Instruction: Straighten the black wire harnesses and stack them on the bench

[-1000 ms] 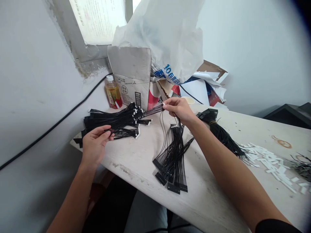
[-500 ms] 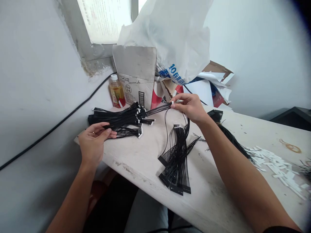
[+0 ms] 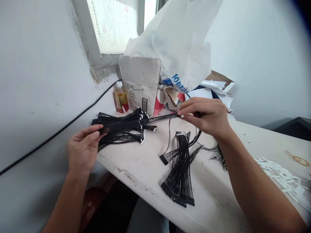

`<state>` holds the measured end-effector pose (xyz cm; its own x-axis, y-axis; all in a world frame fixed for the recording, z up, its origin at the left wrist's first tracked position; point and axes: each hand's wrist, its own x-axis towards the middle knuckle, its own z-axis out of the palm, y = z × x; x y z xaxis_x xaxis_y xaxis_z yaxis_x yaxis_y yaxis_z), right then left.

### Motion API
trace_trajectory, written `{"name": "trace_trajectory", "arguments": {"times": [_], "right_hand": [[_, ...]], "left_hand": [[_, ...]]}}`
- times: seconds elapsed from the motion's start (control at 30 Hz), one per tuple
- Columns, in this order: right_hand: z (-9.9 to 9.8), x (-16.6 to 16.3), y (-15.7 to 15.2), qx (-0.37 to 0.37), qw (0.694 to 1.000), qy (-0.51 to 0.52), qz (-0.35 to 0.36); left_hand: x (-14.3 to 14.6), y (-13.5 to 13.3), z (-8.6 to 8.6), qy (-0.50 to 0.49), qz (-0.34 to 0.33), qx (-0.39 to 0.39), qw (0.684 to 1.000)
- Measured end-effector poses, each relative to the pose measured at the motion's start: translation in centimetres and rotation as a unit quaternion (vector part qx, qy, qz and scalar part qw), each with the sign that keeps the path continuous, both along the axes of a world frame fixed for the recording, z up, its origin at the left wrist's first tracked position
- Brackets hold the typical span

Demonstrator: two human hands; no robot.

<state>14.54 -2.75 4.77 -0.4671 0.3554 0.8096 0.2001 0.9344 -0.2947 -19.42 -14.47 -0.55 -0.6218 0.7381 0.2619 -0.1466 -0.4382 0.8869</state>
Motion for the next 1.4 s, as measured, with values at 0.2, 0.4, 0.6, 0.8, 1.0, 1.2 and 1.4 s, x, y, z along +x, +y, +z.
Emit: {"name": "trace_trajectory", "arguments": {"times": [0.2,0.4,0.6,0.8,1.0,1.2,1.4], "right_hand": [[1.6,-0.8,-4.1,0.194,0.978,-0.038,-0.059],[1.2,-1.5,-5.4,0.285,0.951,0.004,-0.119],[0.9,-1.5,-6.4,0.3,0.946,-0.011,-0.119],[1.0,-1.6,-5.9,0.24,0.956,-0.096,-0.14],[0.8,-1.3,-3.2,0.098,0.978,-0.183,-0.018],[0.2,-1.3,-2.0,-0.078,0.956,-0.268,0.091],[-0.1,-1.3,-1.9,-0.073,0.992,-0.074,-0.075]], "left_hand": [[-1.6,-0.4,0.6,-0.025,0.007,-0.018,1.0],[-1.9,-0.8,0.9,-0.022,0.022,0.002,1.0],[-2.0,-0.9,1.2,-0.017,0.03,0.005,0.999],[-2.4,-0.7,1.1,-0.017,0.026,-0.024,0.999],[-2.1,-0.7,1.2,-0.019,0.037,-0.046,0.998],[-0.4,-0.1,0.4,0.029,0.094,-0.065,0.993],[-0.1,-0.1,0.6,-0.01,0.026,-0.056,0.998]]}}
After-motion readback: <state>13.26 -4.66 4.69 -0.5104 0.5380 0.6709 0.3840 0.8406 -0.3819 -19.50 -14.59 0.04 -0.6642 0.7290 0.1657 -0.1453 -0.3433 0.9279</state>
